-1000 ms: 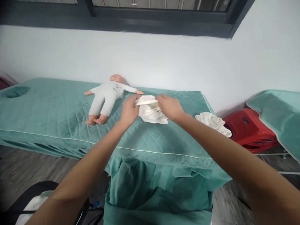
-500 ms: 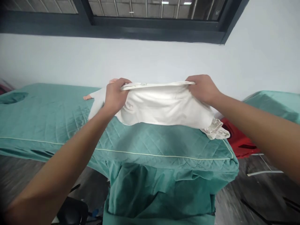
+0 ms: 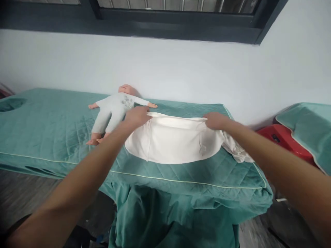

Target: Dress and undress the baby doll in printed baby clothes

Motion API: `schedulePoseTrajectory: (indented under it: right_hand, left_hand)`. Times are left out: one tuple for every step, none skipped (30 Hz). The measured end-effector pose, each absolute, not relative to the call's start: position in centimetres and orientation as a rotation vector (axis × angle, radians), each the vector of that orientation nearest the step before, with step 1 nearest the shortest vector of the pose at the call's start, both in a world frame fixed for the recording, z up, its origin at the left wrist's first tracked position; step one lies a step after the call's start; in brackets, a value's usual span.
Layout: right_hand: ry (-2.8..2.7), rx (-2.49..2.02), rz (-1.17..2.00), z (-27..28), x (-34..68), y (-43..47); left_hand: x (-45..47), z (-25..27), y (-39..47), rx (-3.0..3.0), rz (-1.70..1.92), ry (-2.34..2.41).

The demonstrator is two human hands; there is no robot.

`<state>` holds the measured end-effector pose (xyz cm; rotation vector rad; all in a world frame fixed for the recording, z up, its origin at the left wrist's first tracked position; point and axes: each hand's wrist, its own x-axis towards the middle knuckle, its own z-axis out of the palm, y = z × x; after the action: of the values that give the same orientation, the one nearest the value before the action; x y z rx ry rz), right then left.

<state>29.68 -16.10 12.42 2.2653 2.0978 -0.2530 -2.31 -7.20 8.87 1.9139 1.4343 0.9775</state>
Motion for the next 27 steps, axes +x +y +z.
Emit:
schedulePoseTrajectory:
  right_hand:
    - [2.097, 2.284, -0.177, 10.8, 28.2, -16.0]
    - [2.116, 2.286, -0.102, 9.1, 26.6, -16.2]
    - [2.159, 2.263, -0.053, 7.4, 25.0, -16.4]
    - [2.244, 2.206, -0.009, 5.7, 23.5, -16.7]
    - [2.407, 2.093, 0.051, 4.3, 22.2, -17.1]
    - [2.449, 2.049, 0.035, 3.0, 21.0, -17.3]
    - [2.46, 2.042, 0.03, 2.0, 20.2, -17.3]
    - [2.443, 2.061, 0.019, 1.3, 19.7, -17.2]
    - [2.389, 2.111, 0.003, 0.7, 19.4, -16.9]
    - [2.333, 2.161, -0.006, 0.3, 19.3, -16.4]
    - [2.279, 2.215, -0.017, 0.1, 19.3, -15.8]
    - [2.227, 2.271, -0.03, -0.1, 19.4, -15.1]
    - [2.181, 2.321, -0.044, -0.3, 19.3, -14.4]
    - [2.136, 2.371, -0.061, -0.5, 19.2, -13.8]
    - [2.097, 2.42, -0.08, -0.8, 19.1, -13.2]
    - [2.065, 2.473, -0.099, -1.1, 18.8, -12.9]
    - [2.043, 2.527, -0.113, -1.3, 18.6, -12.6]
    - [2.037, 2.581, -0.115, -1.6, 18.4, -12.5]
    - [2.044, 2.642, -0.106, -1.9, 18.2, -12.6]
    - [2.066, 2.7, -0.079, -2.2, 18.2, -12.7]
    - [2.107, 2.745, -0.034, -2.4, 18.4, -12.9]
    - [2.16, 2.778, 0.019, -2.5, 18.7, -13.1]
    - [2.216, 2.799, 0.072, -2.5, 19.1, -13.2]
    - [2.269, 2.813, 0.121, -2.5, 19.5, -13.3]
    - [2.312, 2.821, 0.161, -2.5, 20.1, -13.2]
    - [2.341, 2.826, 0.191, -2.4, 20.6, -13.1]
    - [2.357, 2.83, 0.213, -2.3, 21.1, -12.9]
  left_hand:
    - [-1.1, 7.4, -7.6, 1.924, 1.113, 1.385]
    - [0.1, 5.8, -8.2, 1.933, 1.15, 1.351]
    - [1.2, 4.1, -9.0, 1.944, 1.129, 1.322]
    - [2.3, 2.5, -9.7, 1.954, 1.093, 1.291]
    - [3.1, 1.1, -10.4, 1.966, 1.026, 1.246]
    - [3.7, -0.2, -10.9, 1.962, 0.953, 1.21]
    - [4.1, -1.2, -11.1, 1.953, 0.918, 1.191]
    - [4.3, -2.0, -11.2, 1.94, 0.905, 1.185]
    - [4.3, -2.6, -11.1, 1.915, 0.923, 1.195]
    - [4.3, -3.0, -10.8, 1.877, 0.968, 1.211]
    - [4.3, -3.3, -10.5, 1.832, 1.019, 1.228]
    - [4.3, -3.3, -10.2, 1.785, 1.06, 1.244]
    - [4.5, -3.3, -10.0, 1.748, 1.079, 1.266]
    - [4.7, -3.2, -9.7, 1.729, 1.074, 1.297]
    - [4.9, -3.1, -9.6, 1.724, 1.048, 1.338]
    - [5.2, -2.9, -9.6, 1.727, 1.014, 1.387]
    - [5.5, -2.8, -9.6, 1.726, 0.986, 1.429]
    - [5.7, -2.8, -9.7, 1.722, 0.983, 1.454]
    - [5.7, -2.8, -9.8, 1.72, 1.008, 1.458]
    - [5.7, -2.9, -10.0, 1.729, 1.052, 1.443]
    - [5.6, -3.0, -10.1, 1.755, 1.1, 1.414]
    - [5.3, -3.1, -10.3, 1.799, 1.135, 1.383]
    - [5.0, -3.1, -10.3, 1.859, 1.141, 1.368]
    - [4.7, -3.1, -10.3, 1.931, 1.112, 1.381]
    - [4.5, -3.0, -10.3, 2.011, 1.052, 1.417]
    - [4.3, -2.9, -10.1, 2.094, 0.974, 1.468]
    - [4.2, -2.8, -9.8, 2.175, 0.893, 1.524]
